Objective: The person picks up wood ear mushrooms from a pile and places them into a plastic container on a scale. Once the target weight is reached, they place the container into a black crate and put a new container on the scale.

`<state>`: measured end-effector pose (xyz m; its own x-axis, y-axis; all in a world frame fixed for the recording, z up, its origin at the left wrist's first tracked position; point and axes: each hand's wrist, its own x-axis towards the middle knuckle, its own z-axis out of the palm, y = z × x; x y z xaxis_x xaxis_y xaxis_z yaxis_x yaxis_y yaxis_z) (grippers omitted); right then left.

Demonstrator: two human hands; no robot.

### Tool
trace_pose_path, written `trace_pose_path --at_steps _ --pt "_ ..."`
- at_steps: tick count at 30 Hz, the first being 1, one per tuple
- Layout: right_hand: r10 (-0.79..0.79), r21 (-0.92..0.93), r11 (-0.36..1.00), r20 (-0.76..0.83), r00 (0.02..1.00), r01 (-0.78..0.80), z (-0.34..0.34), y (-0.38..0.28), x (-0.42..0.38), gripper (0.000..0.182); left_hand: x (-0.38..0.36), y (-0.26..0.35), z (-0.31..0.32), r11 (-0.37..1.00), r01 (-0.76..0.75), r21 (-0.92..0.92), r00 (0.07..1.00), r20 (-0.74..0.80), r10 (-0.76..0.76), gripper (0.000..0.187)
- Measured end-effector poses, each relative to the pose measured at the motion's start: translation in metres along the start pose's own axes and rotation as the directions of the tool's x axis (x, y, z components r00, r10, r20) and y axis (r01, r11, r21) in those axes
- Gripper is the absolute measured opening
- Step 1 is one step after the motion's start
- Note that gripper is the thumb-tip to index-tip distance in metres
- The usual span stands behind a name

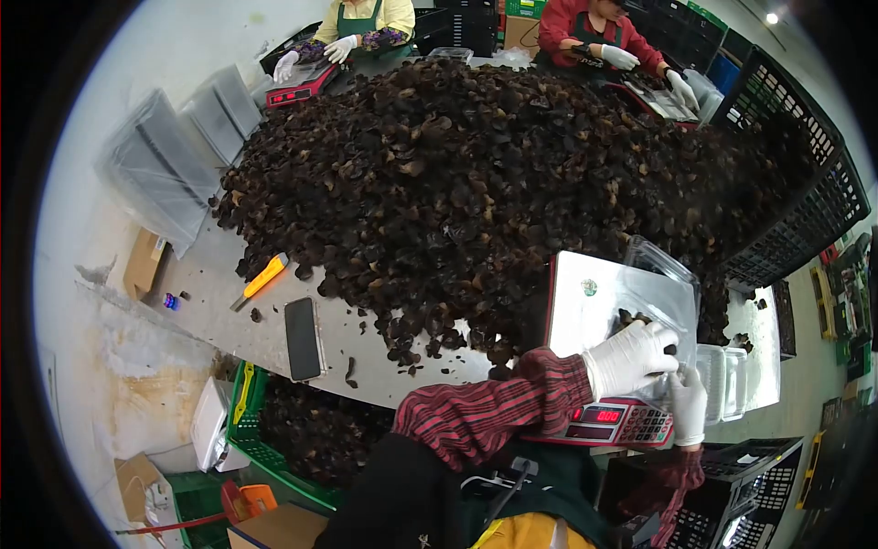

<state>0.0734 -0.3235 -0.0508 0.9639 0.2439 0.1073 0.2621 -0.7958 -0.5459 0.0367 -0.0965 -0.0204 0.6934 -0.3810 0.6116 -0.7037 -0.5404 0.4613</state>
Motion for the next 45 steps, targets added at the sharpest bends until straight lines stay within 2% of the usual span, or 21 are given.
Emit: trace_pose_path --at_steps 2,5,6,8,9,10,12,14,15,18,20,22,26,28,30,32,34,37,39,41,45 --pt "-0.024 0.155 0.987 -0.049 0.999 0.032 0.007 -0.027 -0.004 0.028 -0.004 0.005 -0.005 0.988 0.035 0.150 0.985 0.164 -0.060 0.039" --pt "0.095 0.083 0.992 -0.017 0.995 -0.094 0.007 -0.055 0.000 0.029 -0.013 -0.001 -0.023 0.998 0.053 0.042 0.998 -0.047 -0.051 0.047" --pt "0.093 0.181 0.980 -0.033 0.995 -0.086 0.012 -0.051 0.001 0.030 -0.017 -0.007 -0.040 0.995 0.096 -0.003 0.991 -0.092 -0.096 0.046" --pt "0.114 0.272 0.958 -0.064 0.991 -0.093 0.011 -0.048 0.002 0.030 -0.042 -0.037 -0.072 0.820 0.464 -0.336 0.830 -0.157 -0.535 0.041" --pt "0.101 0.260 0.963 -0.121 0.987 -0.066 0.009 -0.051 0.001 0.030 -0.054 -0.054 -0.089 0.909 0.403 0.107 0.875 -0.338 -0.348 0.037" --pt "0.084 0.245 0.969 -0.177 0.980 -0.039 0.008 -0.054 0.000 0.030 -0.072 -0.062 -0.107 0.764 0.506 0.401 0.861 -0.279 -0.424 0.046" --pt "0.121 0.206 0.976 -0.217 0.969 -0.076 0.004 -0.057 -0.001 0.028 -0.128 -0.091 -0.102 0.451 0.622 0.641 0.758 -0.347 -0.552 0.056" --pt "0.207 0.332 0.934 -0.192 0.959 -0.135 0.007 -0.050 0.000 0.026 -0.165 -0.095 -0.098 0.419 0.667 0.616 0.655 -0.217 -0.723 0.061" --pt "0.058 0.169 0.986 -0.317 0.947 -0.004 0.005 -0.055 -0.002 0.024 -0.179 -0.092 -0.095 0.491 0.634 0.597 0.706 -0.189 -0.682 0.060" --pt "0.138 0.277 0.960 -0.321 0.937 -0.046 0.001 -0.059 -0.002 0.021 -0.199 -0.065 -0.086 0.572 0.595 0.565 0.782 -0.243 -0.574 0.047" --pt "0.054 0.241 0.970 -0.354 0.934 0.036 -0.002 -0.066 0.000 0.018 -0.216 -0.065 -0.080 0.597 0.581 0.554 0.812 -0.340 -0.474 0.036" --pt "-0.133 0.088 0.984 -0.192 0.972 0.153 -0.009 -0.087 0.007 0.015 -0.214 -0.058 -0.080 0.608 0.608 0.511 0.794 -0.381 -0.474 0.031" --pt "-0.587 0.000 0.808 -0.080 0.806 0.589 0.008 -0.116 0.037 0.019 -0.210 -0.061 -0.083 0.620 0.615 0.488 0.788 -0.414 -0.456 0.030" --pt "-0.618 -0.062 0.773 0.157 0.771 0.632 0.016 -0.127 0.049 0.022 -0.215 -0.070 -0.083 0.665 0.605 0.437 0.794 -0.391 -0.465 0.030" --pt "-0.676 -0.075 0.721 0.148 0.722 0.689 0.035 -0.123 0.057 0.020 -0.215 -0.071 -0.085 0.678 0.629 0.381 0.771 -0.418 -0.481 0.028" --pt "-0.616 -0.184 0.729 0.244 0.749 0.660 0.051 -0.114 0.063 0.017 -0.214 -0.073 -0.088 0.686 0.652 0.323 0.744 -0.446 -0.498 0.027" --pt "-0.579 -0.207 0.748 0.258 0.773 0.630 0.044 -0.117 0.062 0.014 -0.212 -0.070 -0.093 0.684 0.721 0.108 0.626 -0.523 -0.578 0.024" --pt "-0.376 0.058 0.926 0.049 0.925 0.374 0.029 -0.117 0.061 0.017 -0.209 -0.067 -0.104 0.688 0.719 -0.098 0.529 -0.566 -0.633 0.018" --pt "-0.158 0.395 0.914 0.122 0.980 0.098 0.010 -0.117 0.062 0.016 -0.203 -0.065 -0.110 0.696 0.704 -0.142 0.501 -0.595 -0.629 0.017" --pt "0.047 0.617 0.768 0.210 0.977 -0.169 -0.008 -0.119 0.058 0.012 -0.186 -0.061 -0.114 0.727 0.657 -0.201 0.512 -0.589 -0.625 0.018" --pt "0.085 0.724 0.669 0.151 0.985 -0.169 -0.015 -0.100 0.063 0.012 -0.103 -0.025 -0.114 0.819 0.509 -0.266 0.646 -0.510 -0.568 0.025"
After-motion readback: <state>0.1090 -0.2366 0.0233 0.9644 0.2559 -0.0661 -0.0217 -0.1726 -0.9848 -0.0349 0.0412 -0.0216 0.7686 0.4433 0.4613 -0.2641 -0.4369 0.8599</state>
